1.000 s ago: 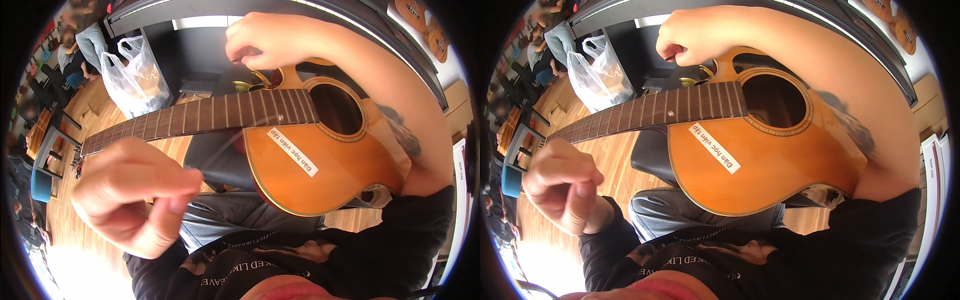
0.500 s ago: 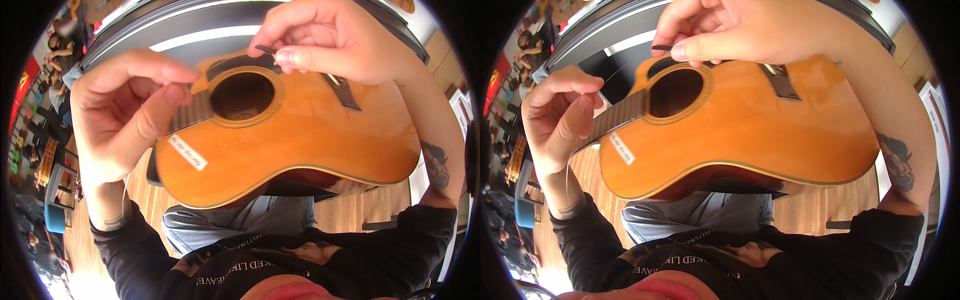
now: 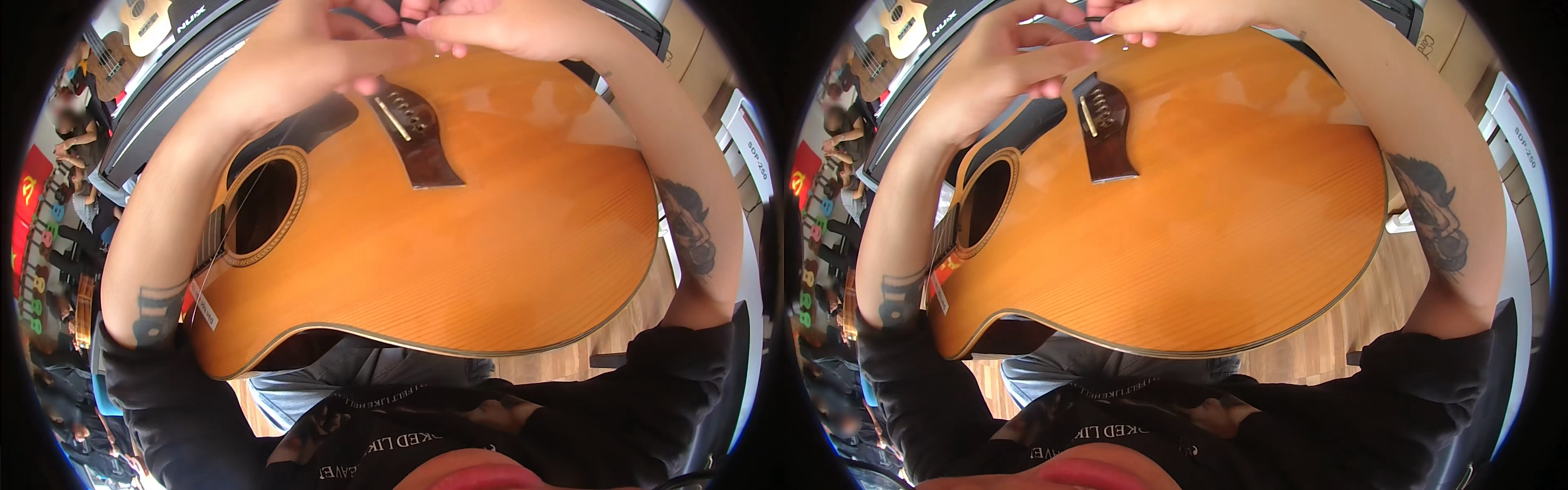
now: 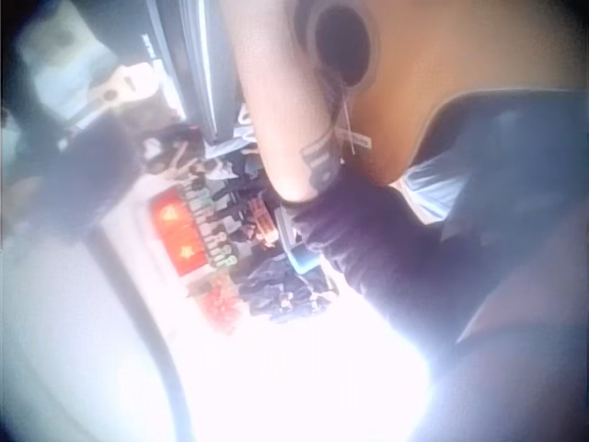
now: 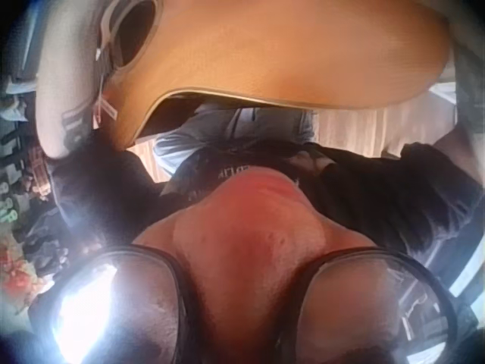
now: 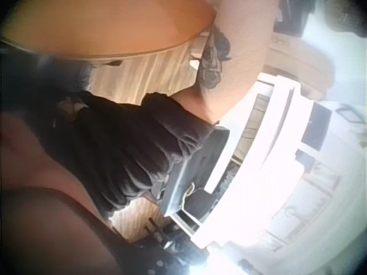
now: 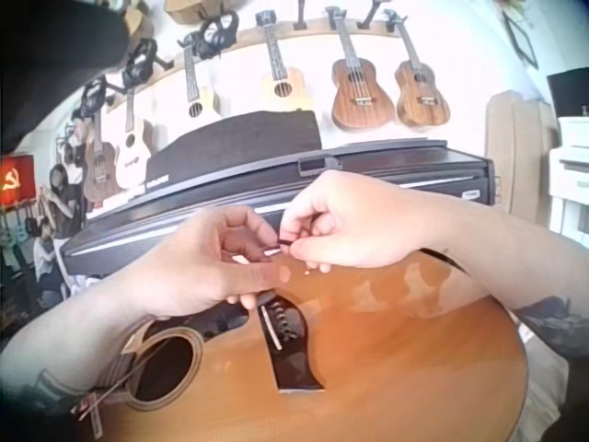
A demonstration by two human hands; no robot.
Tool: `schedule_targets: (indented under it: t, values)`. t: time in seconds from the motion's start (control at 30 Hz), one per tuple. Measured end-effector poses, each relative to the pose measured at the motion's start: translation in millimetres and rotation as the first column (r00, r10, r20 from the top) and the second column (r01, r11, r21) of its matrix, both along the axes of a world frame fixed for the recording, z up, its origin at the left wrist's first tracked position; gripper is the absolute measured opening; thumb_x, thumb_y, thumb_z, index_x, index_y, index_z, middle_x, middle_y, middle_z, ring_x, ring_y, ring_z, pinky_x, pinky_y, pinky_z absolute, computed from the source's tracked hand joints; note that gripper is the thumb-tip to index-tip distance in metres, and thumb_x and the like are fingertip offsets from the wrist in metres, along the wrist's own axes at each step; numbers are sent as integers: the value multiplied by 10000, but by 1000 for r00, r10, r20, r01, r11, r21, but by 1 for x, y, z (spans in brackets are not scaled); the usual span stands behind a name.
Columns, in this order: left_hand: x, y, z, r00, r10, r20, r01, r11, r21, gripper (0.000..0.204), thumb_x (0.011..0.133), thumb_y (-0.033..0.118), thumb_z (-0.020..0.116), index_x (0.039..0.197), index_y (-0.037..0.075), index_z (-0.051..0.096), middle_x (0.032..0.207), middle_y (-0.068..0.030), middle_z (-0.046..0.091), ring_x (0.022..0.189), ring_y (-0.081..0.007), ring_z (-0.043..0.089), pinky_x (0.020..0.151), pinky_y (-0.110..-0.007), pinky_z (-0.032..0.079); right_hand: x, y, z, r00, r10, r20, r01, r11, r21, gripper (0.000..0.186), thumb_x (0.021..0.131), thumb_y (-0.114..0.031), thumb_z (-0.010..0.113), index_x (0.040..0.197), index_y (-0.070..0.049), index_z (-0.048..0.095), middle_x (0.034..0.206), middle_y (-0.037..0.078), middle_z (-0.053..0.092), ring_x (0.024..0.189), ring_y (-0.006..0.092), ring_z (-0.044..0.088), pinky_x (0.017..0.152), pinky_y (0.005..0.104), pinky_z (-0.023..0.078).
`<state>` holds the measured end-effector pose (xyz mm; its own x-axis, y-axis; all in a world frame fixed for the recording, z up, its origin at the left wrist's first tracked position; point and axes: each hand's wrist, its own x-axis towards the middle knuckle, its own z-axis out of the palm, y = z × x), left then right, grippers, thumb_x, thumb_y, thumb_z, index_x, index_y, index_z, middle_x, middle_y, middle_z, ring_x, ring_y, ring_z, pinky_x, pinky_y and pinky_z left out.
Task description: The person threads a new guitar string through the bridge of an acoustic guitar, then pulls it up the neck and secures it at the headstock tuning peg. The person winds the string onto the tuning post to complete the installation.
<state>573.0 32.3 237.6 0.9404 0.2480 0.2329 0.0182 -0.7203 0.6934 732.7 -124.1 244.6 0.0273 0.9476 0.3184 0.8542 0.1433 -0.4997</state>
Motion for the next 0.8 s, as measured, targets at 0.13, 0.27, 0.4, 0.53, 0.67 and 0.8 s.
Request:
schedule_targets:
  t: [0.13, 0.27, 0.4, 0.53, 0.67, 0.8]
  values:
    - [17, 4, -1, 983, -183, 26, 185, 979, -89, 295, 899, 87, 811, 1082, -28, 610, 941, -110, 746, 779, -120, 699, 664, -229, 524, 4, -1, 1, 998, 4, -67, -3, 1000, 20, 132, 937, -66, 664, 985, 50, 706, 784, 32, 690, 689, 54, 599, 619, 226, 470]
    - [26, 13, -12, 970, -234, 58, 241, 952, -191, 303, 898, 15, 793, 1102, -37, 574, 1005, -160, 762, 915, -173, 743, 787, -262, 581, 6, -1, -7, 997, 24, -76, -22, 999, 33, 146, 909, -46, 656, 993, 53, 723, 772, 19, 682, 654, 42, 563, 585, 220, 433]
    - [14, 10, -15, 971, -175, 160, 209, 952, -223, 422, 895, 14, 797, 1171, -41, 481, 1016, -207, 759, 942, -206, 754, 828, -290, 596, -22, -2, 18, 998, -61, -19, 59, 993, -106, 171, 923, -40, 655, 1021, 91, 705, 823, 75, 722, 706, 87, 649, 663, 237, 518]
    - [9, 25, -20, 953, -255, 166, 293, 917, -272, 496, 887, -4, 798, 1193, -34, 409, 1021, -240, 752, 932, -223, 759, 859, -330, 604, -36, 12, 6, 973, -167, -162, 150, 983, -109, 181, 944, -23, 653, 1055, 119, 671, 893, 126, 738, 788, 147, 719, 766, 271, 583]
    - [6, 30, -24, 959, -244, 141, 275, 922, -274, 529, 885, 1, 802, 1203, -32, 380, 1003, -248, 750, 973, -234, 753, 870, -344, 603, -18, 12, -4, 960, 3, -279, -16, 999, -45, 172, 959, -13, 656, 1086, 100, 635, 947, 126, 716, 839, 158, 722, 798, 278, 590]
    - [7, 43, -27, 957, -264, 119, 286, 926, -247, 267, 904, -4, 759, 1124, -56, 617, 1000, -155, 762, 879, -157, 728, 797, -261, 571, 6, 16, -22, 964, 62, -257, -47, 997, 62, 158, 968, -9, 657, 1100, 71, 625, 954, 108, 697, 863, 151, 710, 807, 273, 582]
